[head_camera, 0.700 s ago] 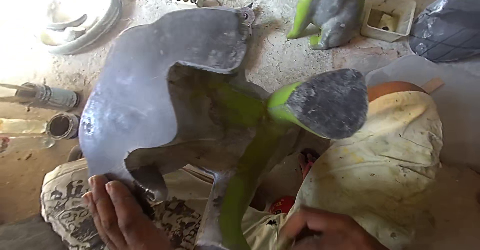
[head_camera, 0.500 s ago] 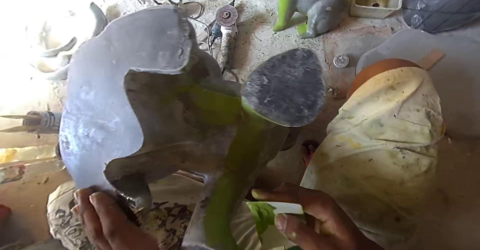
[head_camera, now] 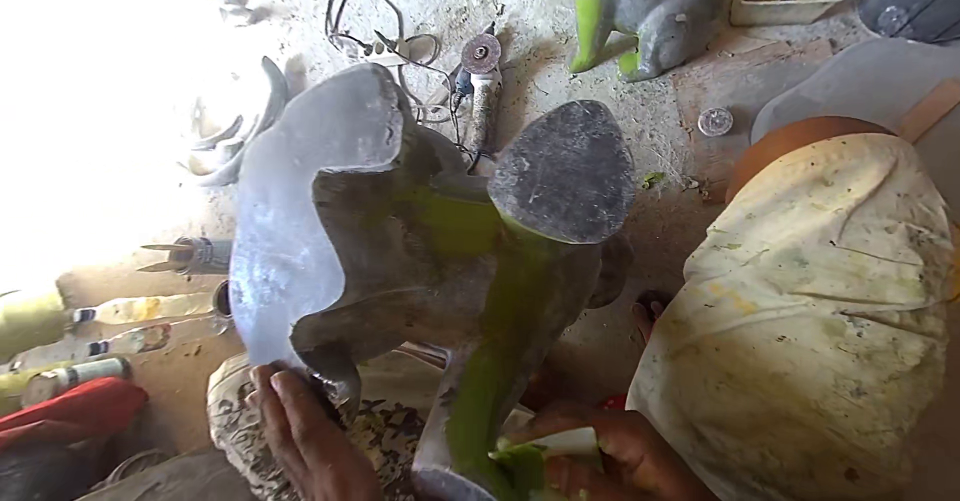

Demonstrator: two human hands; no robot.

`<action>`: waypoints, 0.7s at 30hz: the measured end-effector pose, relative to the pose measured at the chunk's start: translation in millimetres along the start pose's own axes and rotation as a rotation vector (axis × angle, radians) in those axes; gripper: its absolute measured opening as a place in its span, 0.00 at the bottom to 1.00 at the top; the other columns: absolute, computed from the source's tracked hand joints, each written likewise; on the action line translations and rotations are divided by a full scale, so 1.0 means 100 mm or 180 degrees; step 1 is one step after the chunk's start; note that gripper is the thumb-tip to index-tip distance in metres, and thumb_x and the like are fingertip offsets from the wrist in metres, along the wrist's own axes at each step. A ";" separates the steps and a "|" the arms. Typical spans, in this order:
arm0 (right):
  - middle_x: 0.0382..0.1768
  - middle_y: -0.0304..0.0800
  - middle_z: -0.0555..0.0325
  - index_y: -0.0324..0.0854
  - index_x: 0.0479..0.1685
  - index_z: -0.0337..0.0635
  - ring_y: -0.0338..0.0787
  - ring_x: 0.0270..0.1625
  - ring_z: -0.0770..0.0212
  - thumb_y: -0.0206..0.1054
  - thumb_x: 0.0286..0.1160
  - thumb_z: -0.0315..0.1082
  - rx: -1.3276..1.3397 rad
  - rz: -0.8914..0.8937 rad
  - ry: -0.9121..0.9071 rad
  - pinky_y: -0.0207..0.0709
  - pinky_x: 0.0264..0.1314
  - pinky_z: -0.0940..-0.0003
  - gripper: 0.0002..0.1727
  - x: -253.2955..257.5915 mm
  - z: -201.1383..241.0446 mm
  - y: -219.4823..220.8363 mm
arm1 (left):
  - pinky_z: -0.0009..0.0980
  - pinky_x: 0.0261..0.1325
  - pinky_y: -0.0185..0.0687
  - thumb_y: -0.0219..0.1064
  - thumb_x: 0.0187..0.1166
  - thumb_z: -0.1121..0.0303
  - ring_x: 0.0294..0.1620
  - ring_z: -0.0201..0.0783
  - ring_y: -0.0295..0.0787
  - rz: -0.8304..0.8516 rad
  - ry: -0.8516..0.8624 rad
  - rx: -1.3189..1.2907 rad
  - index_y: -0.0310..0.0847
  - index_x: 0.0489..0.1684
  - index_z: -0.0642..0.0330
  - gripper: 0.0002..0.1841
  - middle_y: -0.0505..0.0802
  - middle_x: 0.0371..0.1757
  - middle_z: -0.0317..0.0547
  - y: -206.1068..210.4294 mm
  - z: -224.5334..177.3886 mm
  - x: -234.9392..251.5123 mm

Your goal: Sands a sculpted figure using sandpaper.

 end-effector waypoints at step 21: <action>0.61 0.94 0.62 0.90 0.60 0.47 0.92 0.64 0.63 0.62 0.83 0.30 -0.1190 -0.0584 -0.1033 0.84 0.72 0.61 0.14 0.25 1.39 -0.58 | 0.65 0.92 0.38 0.48 0.36 0.04 0.92 0.79 0.41 0.1035 0.1644 0.1077 0.41 0.87 0.88 0.89 0.51 0.88 0.87 0.28 -0.72 -0.20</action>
Point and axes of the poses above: each hand's wrist, its own x-axis towards the middle knuckle, its own y-axis out of the palm, z = x × y, the point moved 7 cm from there along x, towards the middle knuckle
